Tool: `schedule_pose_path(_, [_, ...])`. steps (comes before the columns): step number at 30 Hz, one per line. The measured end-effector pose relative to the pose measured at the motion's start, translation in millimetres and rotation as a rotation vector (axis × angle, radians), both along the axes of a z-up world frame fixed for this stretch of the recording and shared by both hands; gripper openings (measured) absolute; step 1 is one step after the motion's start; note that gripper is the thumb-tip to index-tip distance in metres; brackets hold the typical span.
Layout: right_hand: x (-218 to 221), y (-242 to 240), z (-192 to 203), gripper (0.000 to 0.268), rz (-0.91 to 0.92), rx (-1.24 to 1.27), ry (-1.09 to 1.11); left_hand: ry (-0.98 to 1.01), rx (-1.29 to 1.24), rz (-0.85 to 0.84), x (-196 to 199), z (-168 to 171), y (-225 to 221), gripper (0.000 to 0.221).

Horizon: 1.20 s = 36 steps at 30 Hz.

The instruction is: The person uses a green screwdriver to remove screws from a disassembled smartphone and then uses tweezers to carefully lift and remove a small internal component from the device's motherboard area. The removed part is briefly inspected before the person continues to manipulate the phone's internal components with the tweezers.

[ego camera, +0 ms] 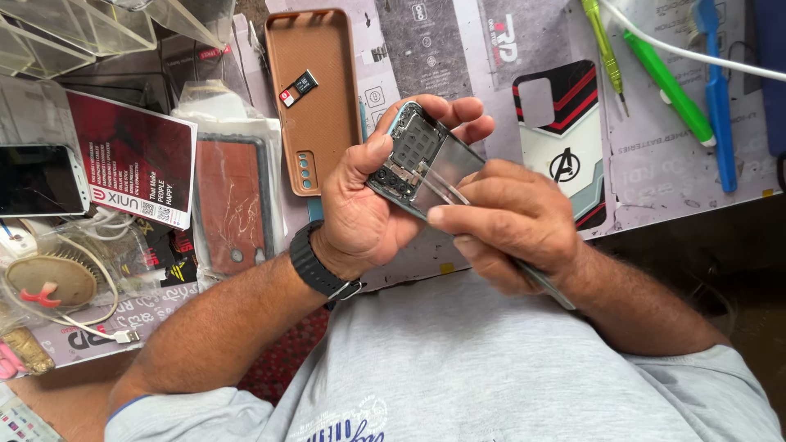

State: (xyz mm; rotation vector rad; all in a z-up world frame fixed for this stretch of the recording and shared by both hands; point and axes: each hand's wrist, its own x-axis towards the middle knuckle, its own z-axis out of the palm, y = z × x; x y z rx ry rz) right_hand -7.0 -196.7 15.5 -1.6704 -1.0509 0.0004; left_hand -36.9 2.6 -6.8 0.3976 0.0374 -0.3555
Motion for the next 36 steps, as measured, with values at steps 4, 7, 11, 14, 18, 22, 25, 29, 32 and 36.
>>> schedule_pose_path(4, [9, 12, 5, 0.022, 0.012, -0.002, 0.123, 0.059, -0.080, -0.033, 6, -5, 7, 0.047])
schedule_pose_path(7, [15, 16, 5, 0.024, 0.020, -0.026, 0.095, 0.103, -0.167, -0.052, 8, -10, 10, 0.046])
schedule_pose_path(11, [15, 29, 1, 0.022, -0.031, -0.005, 0.036, 0.080, -0.152, -0.037, 6, -14, 13, 0.046])
schedule_pose_path(14, [17, 38, -5, 0.021, -0.108, 0.031, 0.034, 0.115, -0.138, -0.026, 4, -15, 17, 0.049])
schedule_pose_path(18, [20, 38, -9, 0.021, -0.071, 0.058, 0.102, 0.202, -0.192, -0.021, 2, -19, 16, 0.053])
schedule_pose_path(22, [22, 40, -9, 0.020, -0.035, 0.028, 0.125, 0.205, -0.233, -0.043, 5, -16, 19, 0.052])
schedule_pose_path(25, [21, 41, -10, 0.020, -0.029, -0.013, 0.093, 0.211, -0.218, -0.058, 7, -15, 18, 0.049])
schedule_pose_path(29, [19, 43, -14, 0.021, -0.012, -0.015, 0.114, 0.229, -0.163, -0.059, 8, -15, 19, 0.051])
schedule_pose_path(32, [19, 44, -14, 0.021, -0.007, -0.029, 0.105, 0.236, -0.190, -0.057, 9, -15, 20, 0.050])
schedule_pose_path(36, [19, 45, -14, 0.021, -0.035, -0.020, 0.100, 0.240, -0.190, -0.054, 9, -15, 20, 0.049])
